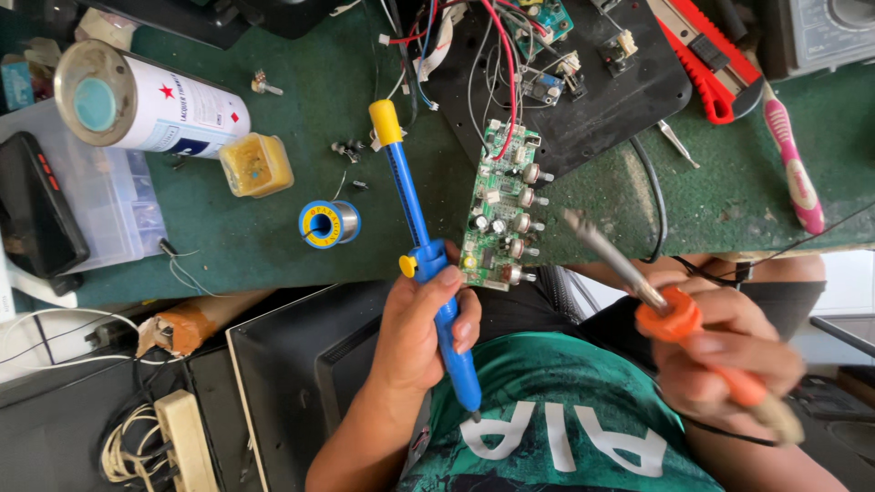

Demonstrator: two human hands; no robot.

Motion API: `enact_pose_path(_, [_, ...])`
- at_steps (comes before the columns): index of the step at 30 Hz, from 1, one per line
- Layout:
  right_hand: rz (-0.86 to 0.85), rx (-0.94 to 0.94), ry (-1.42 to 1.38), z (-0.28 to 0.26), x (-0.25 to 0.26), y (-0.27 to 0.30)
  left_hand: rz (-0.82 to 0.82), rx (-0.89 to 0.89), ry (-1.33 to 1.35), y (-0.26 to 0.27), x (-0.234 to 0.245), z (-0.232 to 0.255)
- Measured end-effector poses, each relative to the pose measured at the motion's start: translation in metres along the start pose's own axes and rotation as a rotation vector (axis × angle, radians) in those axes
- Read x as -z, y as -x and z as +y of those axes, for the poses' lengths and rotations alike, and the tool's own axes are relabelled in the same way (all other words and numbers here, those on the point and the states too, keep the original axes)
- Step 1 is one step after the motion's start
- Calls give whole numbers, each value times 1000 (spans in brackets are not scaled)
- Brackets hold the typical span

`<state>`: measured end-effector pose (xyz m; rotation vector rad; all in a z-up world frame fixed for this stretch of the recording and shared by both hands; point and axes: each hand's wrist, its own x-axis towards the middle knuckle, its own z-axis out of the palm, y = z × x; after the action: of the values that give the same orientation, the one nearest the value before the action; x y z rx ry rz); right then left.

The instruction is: The person is soldering a green circuit board using a soldering iron and solder wire. They also use a blue and yellow desoldering pump to remove solder from the board. The person works on the board while sitting on the floor in a cluttered workspace.

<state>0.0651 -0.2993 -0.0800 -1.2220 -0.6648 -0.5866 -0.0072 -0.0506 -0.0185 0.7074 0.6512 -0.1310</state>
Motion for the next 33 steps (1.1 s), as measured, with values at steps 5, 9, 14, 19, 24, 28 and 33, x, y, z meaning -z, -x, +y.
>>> enact_pose_path(5, [-428,-92,241,-7,-9,-14,-82,54,54,3,-9,-17])
enact_pose_path(9, [-405,-76,381,-4,-28,-17,-115,54,22,4,-13,-24])
enact_pose_path(14, [-412,-77,357,1,-17,-30,-126,45,-48,-4,-22,-28])
enact_pose_path(19, [-471,-90,368,9,-1,-58,-182,-16,-279,7,-39,-10])
enact_pose_path(24, [-475,18,572,15,24,-35,21,-383,-724,22,-37,5])
enact_pose_path(28, [-517,81,624,8,30,-41,-43,-414,-611,20,-28,5])
enact_pose_path(33, [-329,95,445,1,56,-26,-58,-537,-546,14,-6,8])
